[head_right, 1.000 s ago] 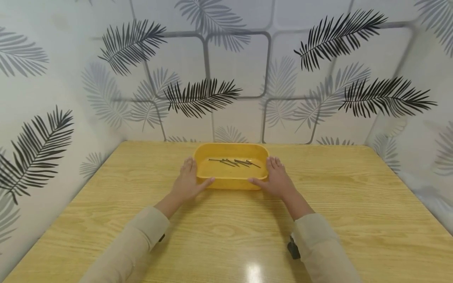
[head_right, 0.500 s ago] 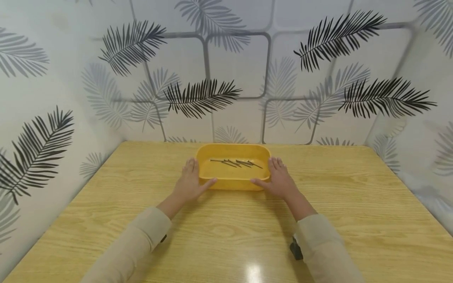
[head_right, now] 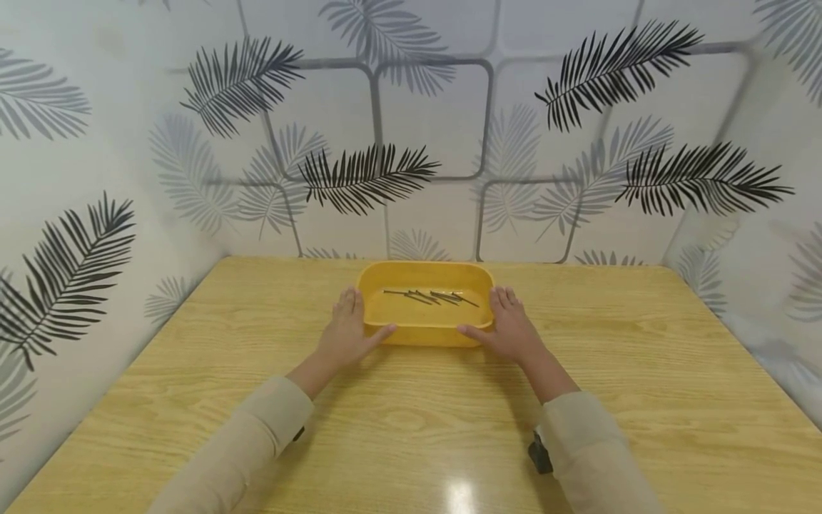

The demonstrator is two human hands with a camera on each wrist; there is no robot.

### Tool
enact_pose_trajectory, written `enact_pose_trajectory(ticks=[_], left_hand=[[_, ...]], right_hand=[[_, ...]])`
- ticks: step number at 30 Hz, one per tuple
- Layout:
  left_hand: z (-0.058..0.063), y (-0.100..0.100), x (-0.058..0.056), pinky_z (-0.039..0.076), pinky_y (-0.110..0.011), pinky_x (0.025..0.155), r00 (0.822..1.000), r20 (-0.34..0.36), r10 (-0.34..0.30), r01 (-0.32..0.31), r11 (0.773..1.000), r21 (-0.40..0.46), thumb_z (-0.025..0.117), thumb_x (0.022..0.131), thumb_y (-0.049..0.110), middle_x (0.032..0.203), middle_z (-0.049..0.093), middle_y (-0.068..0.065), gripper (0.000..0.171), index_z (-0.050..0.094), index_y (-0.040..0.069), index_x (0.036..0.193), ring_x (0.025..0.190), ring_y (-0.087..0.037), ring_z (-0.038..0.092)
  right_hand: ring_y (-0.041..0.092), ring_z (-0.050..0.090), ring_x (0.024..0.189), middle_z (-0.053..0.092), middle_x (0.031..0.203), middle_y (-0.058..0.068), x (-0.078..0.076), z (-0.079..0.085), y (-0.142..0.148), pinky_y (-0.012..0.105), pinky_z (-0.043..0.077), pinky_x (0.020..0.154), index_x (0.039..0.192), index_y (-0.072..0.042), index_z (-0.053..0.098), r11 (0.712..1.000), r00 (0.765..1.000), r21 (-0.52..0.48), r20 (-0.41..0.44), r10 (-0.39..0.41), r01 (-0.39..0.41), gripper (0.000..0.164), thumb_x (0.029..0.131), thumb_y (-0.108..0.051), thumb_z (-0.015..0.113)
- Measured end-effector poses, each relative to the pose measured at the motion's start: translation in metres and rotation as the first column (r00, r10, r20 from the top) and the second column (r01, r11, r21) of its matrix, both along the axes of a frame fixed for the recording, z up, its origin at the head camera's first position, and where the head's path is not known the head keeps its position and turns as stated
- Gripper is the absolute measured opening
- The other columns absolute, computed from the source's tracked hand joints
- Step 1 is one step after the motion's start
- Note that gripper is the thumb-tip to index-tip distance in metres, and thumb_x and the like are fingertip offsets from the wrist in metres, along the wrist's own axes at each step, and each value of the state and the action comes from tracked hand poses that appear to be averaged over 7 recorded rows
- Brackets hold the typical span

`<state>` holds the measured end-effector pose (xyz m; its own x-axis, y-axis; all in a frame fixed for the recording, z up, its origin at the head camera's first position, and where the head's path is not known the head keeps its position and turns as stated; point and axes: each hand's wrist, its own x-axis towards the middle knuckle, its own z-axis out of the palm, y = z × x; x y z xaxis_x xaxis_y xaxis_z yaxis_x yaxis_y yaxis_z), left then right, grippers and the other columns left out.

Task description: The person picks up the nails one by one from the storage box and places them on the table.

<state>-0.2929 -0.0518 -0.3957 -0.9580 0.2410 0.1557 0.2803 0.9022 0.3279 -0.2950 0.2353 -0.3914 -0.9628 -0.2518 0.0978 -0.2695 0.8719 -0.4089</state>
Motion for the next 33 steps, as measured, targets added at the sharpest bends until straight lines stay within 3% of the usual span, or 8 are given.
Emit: enact_pose_trajectory(ticks=[33], left_hand=[[0.0000,0.0005,0.0028,0.011,-0.045,0.117,1.000,0.018,0.004,-0.003,1.000,-0.013,0.039,0.088,0.065,0.152,0.009,-0.028,0.098,0.012,-0.011,0.144,0.143,-0.037,0.006]], right_hand=[[0.046,0.002,0.140,0.007,0.151,0.031,0.0058,0.0018,0.0004,0.058,0.007,0.113,0.144,0.012,0.009,0.999,1.000,-0.036,0.006,0.014,-0.014,0.102,0.085,-0.058,0.054]])
